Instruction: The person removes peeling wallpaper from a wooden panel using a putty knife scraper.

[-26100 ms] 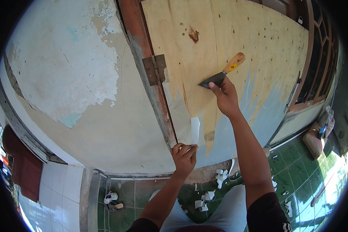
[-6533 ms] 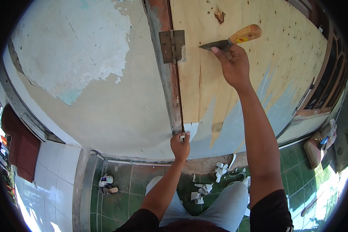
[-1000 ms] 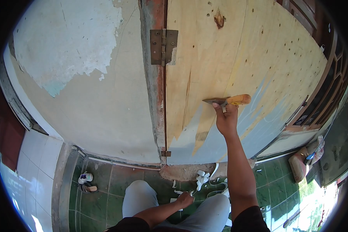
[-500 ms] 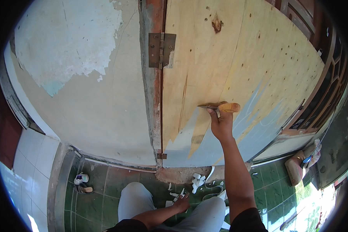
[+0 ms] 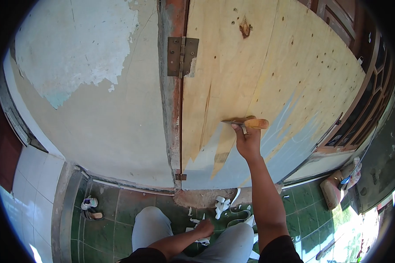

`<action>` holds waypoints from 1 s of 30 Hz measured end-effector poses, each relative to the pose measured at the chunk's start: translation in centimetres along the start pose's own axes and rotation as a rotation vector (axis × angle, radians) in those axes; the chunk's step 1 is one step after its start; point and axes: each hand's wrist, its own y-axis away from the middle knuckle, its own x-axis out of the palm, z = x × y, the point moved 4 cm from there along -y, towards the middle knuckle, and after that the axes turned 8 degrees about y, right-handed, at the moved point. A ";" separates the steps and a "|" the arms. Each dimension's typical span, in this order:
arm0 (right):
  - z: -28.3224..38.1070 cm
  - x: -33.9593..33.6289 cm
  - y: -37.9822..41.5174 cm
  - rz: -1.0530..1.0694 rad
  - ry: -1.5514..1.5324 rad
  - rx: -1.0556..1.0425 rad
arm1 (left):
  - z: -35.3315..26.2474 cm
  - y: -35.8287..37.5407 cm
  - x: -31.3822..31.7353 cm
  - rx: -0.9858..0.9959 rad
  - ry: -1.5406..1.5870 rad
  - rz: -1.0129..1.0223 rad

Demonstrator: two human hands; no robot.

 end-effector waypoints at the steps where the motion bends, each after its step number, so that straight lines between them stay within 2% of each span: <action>1: -0.2 0.1 0.0 0.017 -0.059 0.006 | -0.1 0.5 -0.2 0.027 -0.007 -0.052; 3: -1.0 -0.3 -0.3 0.077 0.020 0.044 | -0.6 1.4 -0.5 0.084 -0.022 -0.153; 4: -1.2 -0.4 -0.2 0.104 0.061 0.069 | -0.3 1.5 -0.8 0.033 0.014 -0.163; 6: -0.8 -0.2 0.0 0.007 0.047 0.050 | 0.2 0.5 -2.1 -0.066 0.082 -0.191; 7: -0.5 -0.2 0.1 -0.042 0.038 0.040 | 0.3 0.1 -4.2 -0.116 0.221 -0.268; 9: -1.7 0.0 0.5 -0.027 0.035 0.081 | 0.9 -0.8 -9.4 -0.222 0.500 -0.420; 11: -2.3 0.0 0.6 -0.011 0.009 0.111 | 1.1 -1.6 -16.7 -0.095 0.478 -0.765; 13: -2.3 -0.2 0.3 0.003 -0.030 0.133 | -0.3 -0.5 -26.4 0.035 0.698 -0.997; 16: -1.2 -0.5 -0.4 -0.020 -0.436 0.241 | -0.7 0.1 -38.5 0.094 0.758 -1.056; 18: -1.0 -0.4 -0.4 -0.047 -0.589 0.285 | -0.8 0.0 -43.8 0.064 1.179 -1.062; 20: -0.9 -0.5 -0.7 -0.082 -0.720 0.321 | -1.0 0.1 -47.4 -0.046 1.392 -0.971; 22: -0.7 -0.7 -0.7 -0.127 -0.826 0.361 | -1.9 0.8 -49.0 -0.211 1.551 -0.882; 30: -1.1 0.0 -0.3 -0.169 -0.771 0.376 | -3.1 0.4 -49.7 -0.144 1.581 -0.971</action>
